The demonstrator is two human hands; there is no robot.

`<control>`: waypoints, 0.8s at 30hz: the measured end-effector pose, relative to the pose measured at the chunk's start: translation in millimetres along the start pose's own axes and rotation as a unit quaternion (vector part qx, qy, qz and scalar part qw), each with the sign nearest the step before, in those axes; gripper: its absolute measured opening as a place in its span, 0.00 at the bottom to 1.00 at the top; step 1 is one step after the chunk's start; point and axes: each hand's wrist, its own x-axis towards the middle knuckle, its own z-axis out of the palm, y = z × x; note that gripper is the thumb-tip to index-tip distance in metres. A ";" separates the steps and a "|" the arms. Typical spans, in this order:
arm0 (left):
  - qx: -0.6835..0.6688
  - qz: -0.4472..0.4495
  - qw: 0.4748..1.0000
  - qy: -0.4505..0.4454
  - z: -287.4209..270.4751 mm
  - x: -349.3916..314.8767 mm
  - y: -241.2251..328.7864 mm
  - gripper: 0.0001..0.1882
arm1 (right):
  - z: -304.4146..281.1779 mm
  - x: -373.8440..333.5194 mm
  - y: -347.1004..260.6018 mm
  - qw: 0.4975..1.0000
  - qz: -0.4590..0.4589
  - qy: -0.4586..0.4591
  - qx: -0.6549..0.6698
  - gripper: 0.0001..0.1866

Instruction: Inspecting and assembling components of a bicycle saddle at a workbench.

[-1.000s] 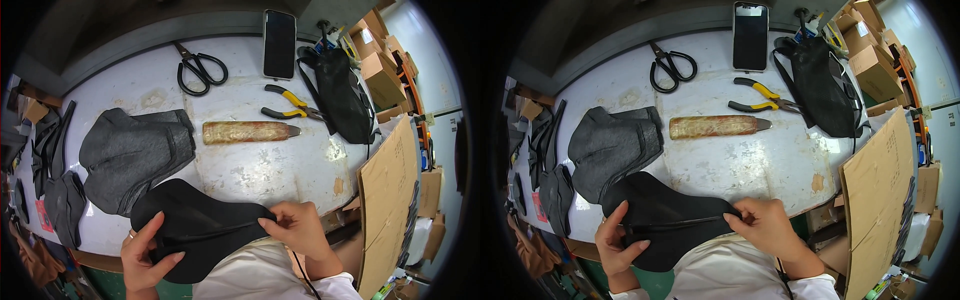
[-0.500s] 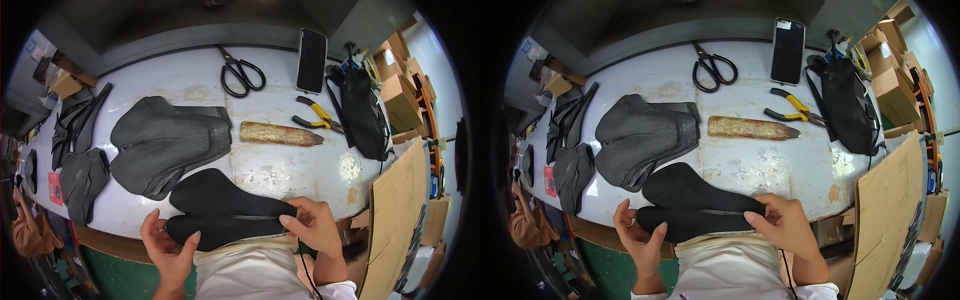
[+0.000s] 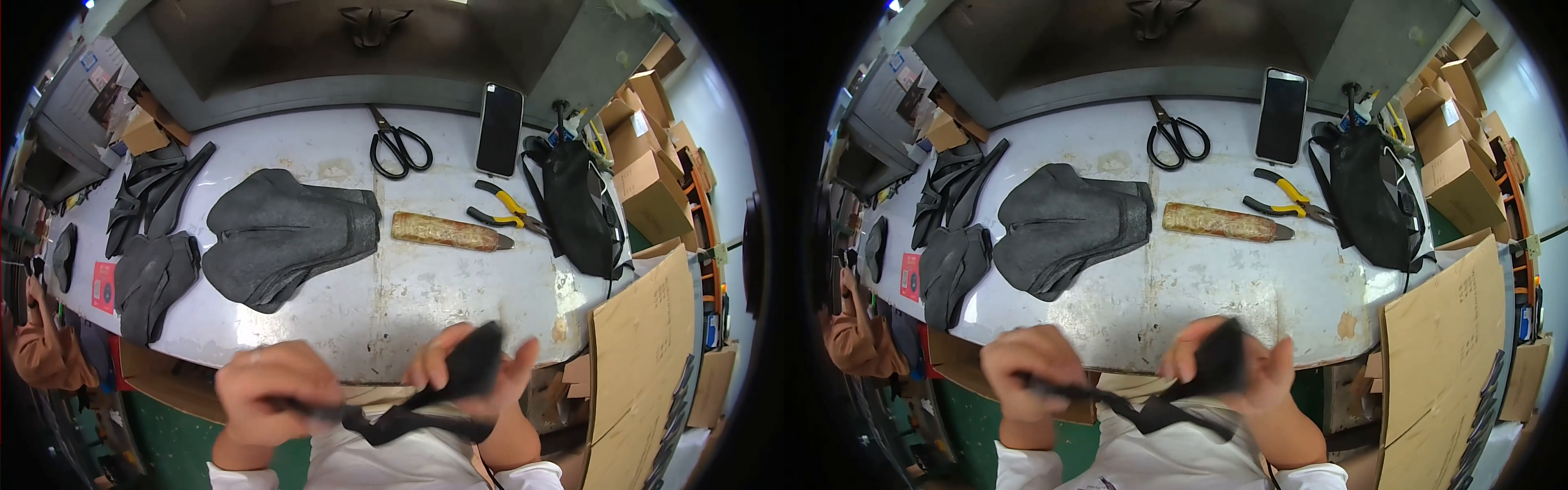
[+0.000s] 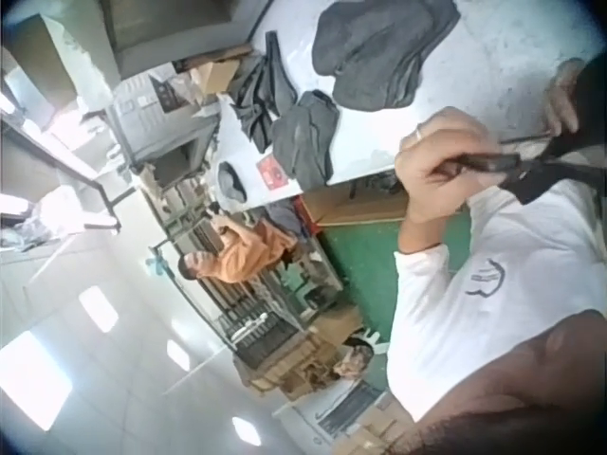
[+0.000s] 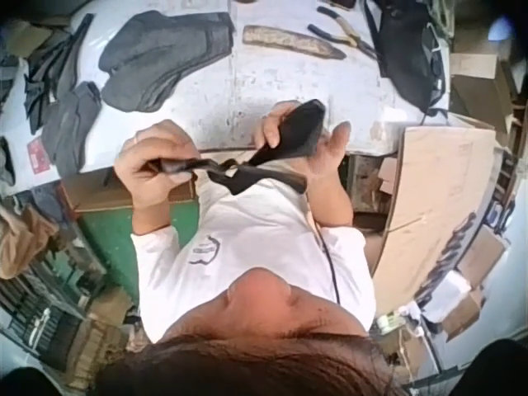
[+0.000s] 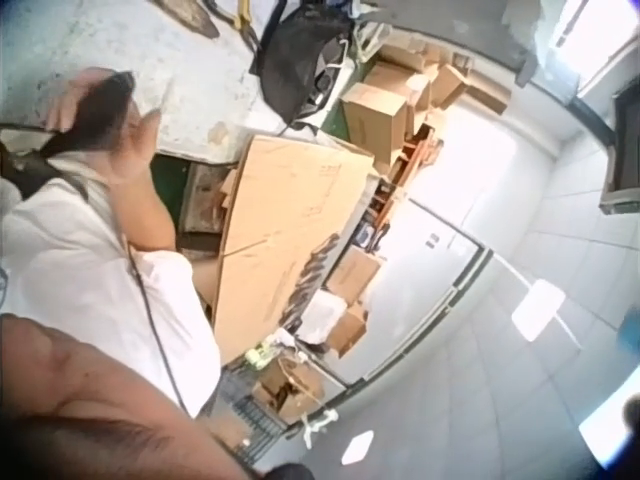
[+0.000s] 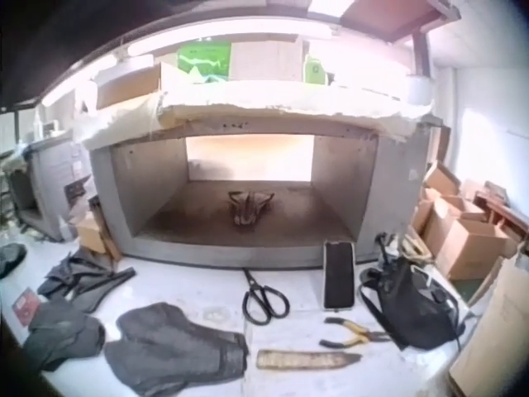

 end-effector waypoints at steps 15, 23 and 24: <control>0.474 0.347 0.785 -0.196 57.4 -25.9 12.1 0.10 | 42.3 -28.7 -49.5 0.858 -0.259 0.061 -0.439 0.10; 0.165 -0.289 0.941 -0.061 -10.1 -2.3 25.6 0.06 | 36.8 -37.7 -57.8 0.866 -0.265 0.058 -0.420 0.14; 0.098 -0.359 0.923 -0.100 -12.5 -5.4 24.9 0.07 | 37.1 -40.0 -61.4 0.865 -0.265 0.057 -0.422 0.14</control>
